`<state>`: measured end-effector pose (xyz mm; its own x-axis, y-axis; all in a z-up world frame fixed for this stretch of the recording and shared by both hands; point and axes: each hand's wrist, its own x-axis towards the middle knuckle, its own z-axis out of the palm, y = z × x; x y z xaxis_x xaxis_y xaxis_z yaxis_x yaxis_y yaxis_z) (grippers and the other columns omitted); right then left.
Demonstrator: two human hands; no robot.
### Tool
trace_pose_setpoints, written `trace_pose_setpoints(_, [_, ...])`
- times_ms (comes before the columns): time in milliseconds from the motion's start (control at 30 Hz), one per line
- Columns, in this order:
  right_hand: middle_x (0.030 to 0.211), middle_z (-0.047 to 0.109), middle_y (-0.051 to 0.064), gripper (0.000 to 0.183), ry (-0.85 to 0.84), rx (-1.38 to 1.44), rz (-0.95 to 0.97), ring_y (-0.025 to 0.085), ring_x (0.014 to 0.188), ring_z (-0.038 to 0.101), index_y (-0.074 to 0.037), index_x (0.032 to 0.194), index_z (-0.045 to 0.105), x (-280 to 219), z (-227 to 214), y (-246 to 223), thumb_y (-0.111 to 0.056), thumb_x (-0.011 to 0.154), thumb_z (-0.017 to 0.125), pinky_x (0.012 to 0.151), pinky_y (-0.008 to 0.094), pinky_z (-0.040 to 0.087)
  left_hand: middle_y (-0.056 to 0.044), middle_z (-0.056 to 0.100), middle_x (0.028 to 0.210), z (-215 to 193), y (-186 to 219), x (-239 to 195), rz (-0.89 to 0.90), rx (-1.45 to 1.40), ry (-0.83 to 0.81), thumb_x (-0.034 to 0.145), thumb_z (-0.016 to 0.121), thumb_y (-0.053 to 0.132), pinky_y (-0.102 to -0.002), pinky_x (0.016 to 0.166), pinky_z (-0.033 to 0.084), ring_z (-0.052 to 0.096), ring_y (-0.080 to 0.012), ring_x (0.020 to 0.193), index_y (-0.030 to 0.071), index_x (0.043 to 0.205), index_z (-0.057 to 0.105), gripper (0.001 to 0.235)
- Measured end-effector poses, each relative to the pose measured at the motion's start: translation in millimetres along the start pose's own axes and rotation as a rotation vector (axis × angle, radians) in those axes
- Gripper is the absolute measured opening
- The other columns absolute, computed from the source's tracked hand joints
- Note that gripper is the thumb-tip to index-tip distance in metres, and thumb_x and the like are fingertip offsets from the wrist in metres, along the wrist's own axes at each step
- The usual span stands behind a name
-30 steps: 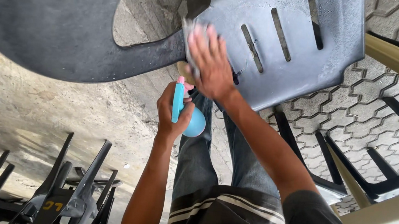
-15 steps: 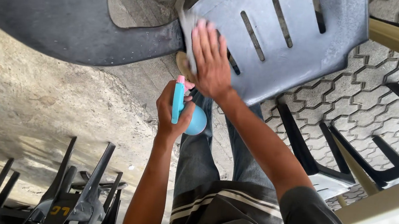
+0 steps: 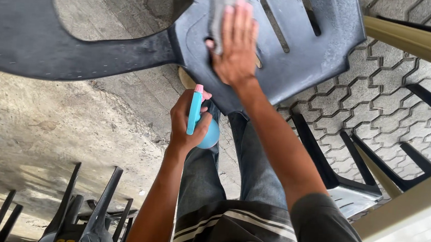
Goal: Cleaning outdoor plastic tables and chairs using a spray bottle and a cloth.
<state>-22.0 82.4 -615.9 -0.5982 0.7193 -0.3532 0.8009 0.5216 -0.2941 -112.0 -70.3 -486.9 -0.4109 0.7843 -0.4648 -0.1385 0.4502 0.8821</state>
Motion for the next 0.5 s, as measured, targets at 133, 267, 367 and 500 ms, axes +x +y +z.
trace_pose_setpoints(133, [0.172, 0.013, 0.019, 0.074, 0.110, -0.065, -0.240, 0.036, 0.160, 0.011, -0.010, 0.167, 0.021, -69.5, -20.2, 13.9, -0.049, 0.112, 0.052, 0.130, 0.053, 0.011, -0.007, 0.068, 0.113, 14.1, 19.4, 8.7, 0.022, 0.070, -0.033, 0.081, 0.062, 0.001, -0.032, 0.085, 0.061, 0.069, -0.0186, 0.102, 0.003, 0.115, 0.065, 0.034])
trace_pose_setpoints(267, [0.168, 0.018, 0.025, 0.081, -0.090, -0.009, 0.031, 0.039, 0.156, 0.016, 0.003, 0.160, 0.024, -143.6, -31.4, 66.7, -0.043, 0.100, 0.054, 0.125, 0.056, 0.013, -0.007, 0.068, 0.111, 33.8, 37.4, 17.9, 0.043, 0.099, -0.044, 0.079, 0.061, -0.001, -0.032, 0.081, 0.061, 0.069, -0.0194, 0.099, 0.003, 0.113, 0.065, 0.035])
trace_pose_setpoints(367, [0.167, 0.017, 0.031, 0.082, -0.009, -0.078, 0.278, 0.045, 0.156, 0.013, 0.008, 0.160, 0.023, -141.8, -38.0, 106.3, -0.042, 0.101, 0.053, 0.124, 0.059, 0.012, -0.008, 0.068, 0.111, 53.5, 47.2, 25.9, 0.079, 0.124, -0.068, 0.079, 0.061, -0.002, -0.032, 0.081, 0.062, 0.070, -0.0202, 0.100, 0.003, 0.113, 0.066, 0.035])
trace_pose_setpoints(500, [0.165, 0.014, 0.039, 0.083, 0.309, -0.034, 0.439, 0.056, 0.155, 0.010, 0.013, 0.160, 0.020, -59.6, -43.8, 144.9, -0.044, 0.112, 0.055, 0.127, 0.062, 0.010, -0.010, 0.066, 0.114, 82.1, 59.2, 40.7, 0.082, 0.120, -0.097, 0.077, 0.061, -0.003, -0.032, 0.081, 0.063, 0.070, -0.0211, 0.101, 0.003, 0.115, 0.065, 0.038])
